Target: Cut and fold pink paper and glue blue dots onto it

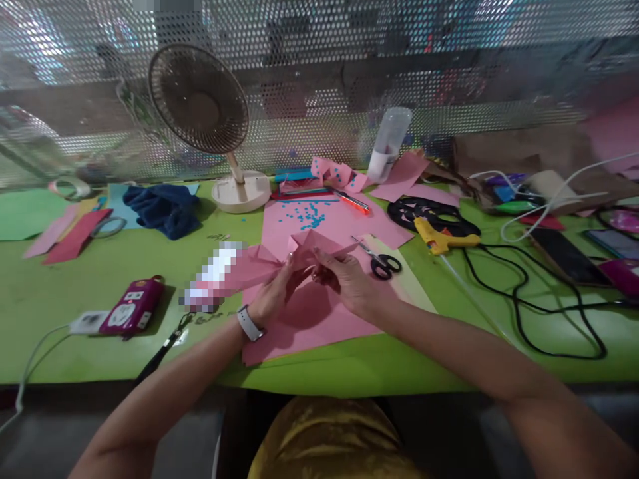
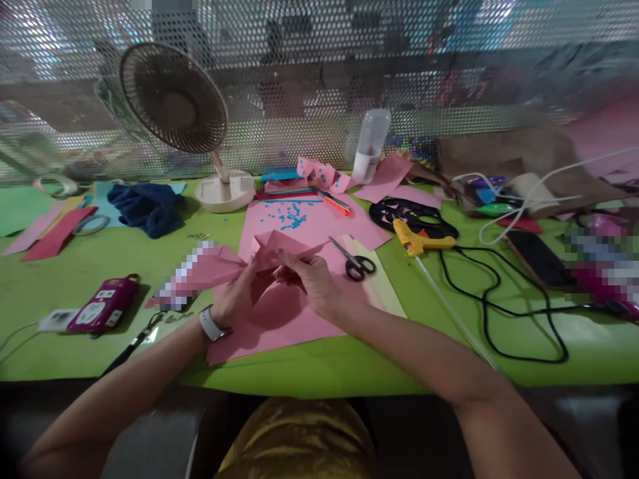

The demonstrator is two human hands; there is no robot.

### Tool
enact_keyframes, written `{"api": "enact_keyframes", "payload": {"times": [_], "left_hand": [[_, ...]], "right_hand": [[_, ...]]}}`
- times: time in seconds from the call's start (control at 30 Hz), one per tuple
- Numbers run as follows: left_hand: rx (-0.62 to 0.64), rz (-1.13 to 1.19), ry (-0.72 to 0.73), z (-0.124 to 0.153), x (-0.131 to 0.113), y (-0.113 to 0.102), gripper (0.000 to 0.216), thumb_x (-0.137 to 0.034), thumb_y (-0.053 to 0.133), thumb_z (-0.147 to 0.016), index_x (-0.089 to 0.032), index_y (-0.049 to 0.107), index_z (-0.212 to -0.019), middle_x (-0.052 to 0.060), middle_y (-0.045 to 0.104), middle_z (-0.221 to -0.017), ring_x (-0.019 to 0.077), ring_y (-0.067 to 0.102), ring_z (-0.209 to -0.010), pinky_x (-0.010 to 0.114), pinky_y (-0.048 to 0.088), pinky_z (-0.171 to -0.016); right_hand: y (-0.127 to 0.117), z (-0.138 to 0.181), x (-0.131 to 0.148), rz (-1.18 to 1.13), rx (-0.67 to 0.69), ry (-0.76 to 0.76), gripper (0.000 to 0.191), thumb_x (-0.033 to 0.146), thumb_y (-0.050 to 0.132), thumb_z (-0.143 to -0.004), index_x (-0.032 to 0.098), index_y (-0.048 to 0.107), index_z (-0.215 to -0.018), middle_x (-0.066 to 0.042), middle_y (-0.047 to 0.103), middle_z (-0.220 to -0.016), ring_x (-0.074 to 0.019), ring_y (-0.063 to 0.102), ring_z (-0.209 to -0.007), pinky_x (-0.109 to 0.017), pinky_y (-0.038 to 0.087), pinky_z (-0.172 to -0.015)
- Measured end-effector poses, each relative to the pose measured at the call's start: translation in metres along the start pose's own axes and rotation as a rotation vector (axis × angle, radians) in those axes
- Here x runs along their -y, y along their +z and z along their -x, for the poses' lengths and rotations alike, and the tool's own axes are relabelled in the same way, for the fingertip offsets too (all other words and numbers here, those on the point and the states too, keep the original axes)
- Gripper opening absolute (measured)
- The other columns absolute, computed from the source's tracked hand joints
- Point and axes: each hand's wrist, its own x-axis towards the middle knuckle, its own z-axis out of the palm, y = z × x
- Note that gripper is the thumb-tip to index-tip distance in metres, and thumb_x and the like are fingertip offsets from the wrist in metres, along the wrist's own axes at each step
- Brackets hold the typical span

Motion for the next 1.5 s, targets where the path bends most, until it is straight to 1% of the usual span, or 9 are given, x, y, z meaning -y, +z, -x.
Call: {"api": "enact_keyframes", "payload": {"times": [0.37,0.57,0.77,0.83,0.93,1.0,1.07,1.23,1.5], "left_hand": [[-0.159,0.203,0.074,-0.003,-0.012,0.0,0.036,-0.051,0.075,-0.073,-0.018,0.067,-0.086,0.003,0.075,-0.087,0.0228,0.07,-0.098,0.045,0.05,-0.099],[-0.305,0.181,0.059,-0.009,-0.019,-0.008,0.041,-0.054,0.075,-0.071,-0.016,0.062,-0.08,0.0,0.068,-0.07,0.0136,0.069,-0.069,0.033,0.057,-0.079],[-0.157,0.062,0.01,-0.004,-0.018,-0.006,0.038,-0.042,0.082,-0.067,-0.014,0.058,-0.071,-0.004,0.06,-0.064,0.0077,0.061,-0.061,0.025,0.056,-0.07],[-0.133,0.042,0.004,-0.003,-0.021,-0.008,0.035,-0.038,0.081,-0.069,-0.014,0.056,-0.072,-0.006,0.056,-0.062,0.0065,0.057,-0.058,0.025,0.056,-0.067],[-0.07,0.026,-0.032,-0.004,-0.024,-0.013,0.032,-0.035,0.08,-0.071,-0.014,0.056,-0.07,-0.005,0.053,-0.059,0.0073,0.056,-0.057,0.027,0.056,-0.069],[-0.001,0.04,-0.045,-0.004,-0.024,-0.014,0.029,-0.034,0.08,-0.073,-0.013,0.06,-0.075,-0.002,0.057,-0.064,0.0096,0.06,-0.062,0.028,0.054,-0.07],[0.07,0.057,-0.046,-0.003,-0.022,-0.012,0.028,-0.034,0.08,-0.073,-0.013,0.064,-0.082,0.001,0.063,-0.071,0.011,0.062,-0.066,0.025,0.052,-0.068],[0.206,0.069,-0.126,0.001,-0.018,-0.007,0.028,-0.032,0.082,-0.07,-0.012,0.066,-0.08,0.003,0.064,-0.073,0.0113,0.061,-0.067,0.024,0.049,-0.069],[-0.007,0.084,-0.185,0.0,-0.02,-0.005,0.034,-0.037,0.082,-0.069,-0.013,0.059,-0.071,-0.004,0.054,-0.058,0.0074,0.054,-0.052,0.02,0.049,-0.055]], "right_hand": [[-0.016,-0.013,0.015,0.111,-0.148,-0.173,0.034,0.039,0.079,-0.064,0.019,0.055,-0.052,0.005,0.054,-0.045,-0.0059,0.047,-0.041,-0.019,0.034,-0.041],[-0.02,-0.015,0.02,0.365,0.142,-0.064,0.032,0.045,0.08,-0.064,0.018,0.063,-0.07,0.002,0.063,-0.05,-0.0097,0.057,-0.042,-0.02,0.043,-0.044],[-0.013,0.006,0.008,0.564,0.258,-0.081,0.032,0.049,0.067,-0.08,0.019,0.061,-0.089,-0.001,0.07,-0.065,-0.0159,0.068,-0.058,-0.027,0.054,-0.055],[-0.016,0.008,0.016,0.748,0.298,-0.245,0.03,0.047,0.055,-0.09,0.018,0.063,-0.083,-0.003,0.069,-0.064,-0.016,0.066,-0.057,-0.029,0.054,-0.053],[-0.024,0.005,0.033,1.064,0.233,-0.904,0.019,0.032,0.054,-0.09,0.02,0.068,-0.09,-0.006,0.071,-0.083,-0.019,0.068,-0.079,-0.036,0.056,-0.073],[-0.028,0.0,0.041,1.302,0.359,-1.243,0.024,0.024,0.059,-0.086,0.021,0.067,-0.108,-0.01,0.069,-0.108,-0.0236,0.063,-0.106,-0.041,0.052,-0.09],[-0.031,-0.004,0.041,1.491,0.564,-1.419,0.032,0.022,0.061,-0.086,0.022,0.064,-0.117,-0.011,0.063,-0.126,-0.0255,0.053,-0.123,-0.044,0.047,-0.1],[-0.037,-0.001,0.029,1.565,0.645,-1.597,0.026,0.019,0.054,-0.094,0.022,0.065,-0.117,-0.007,0.065,-0.126,-0.0186,0.051,-0.125,-0.037,0.046,-0.102],[-0.041,0.003,0.02,1.508,0.721,-1.504,0.027,0.014,0.045,-0.096,0.02,0.066,-0.112,-0.004,0.073,-0.112,-0.0149,0.061,-0.114,-0.035,0.045,-0.101]]}}
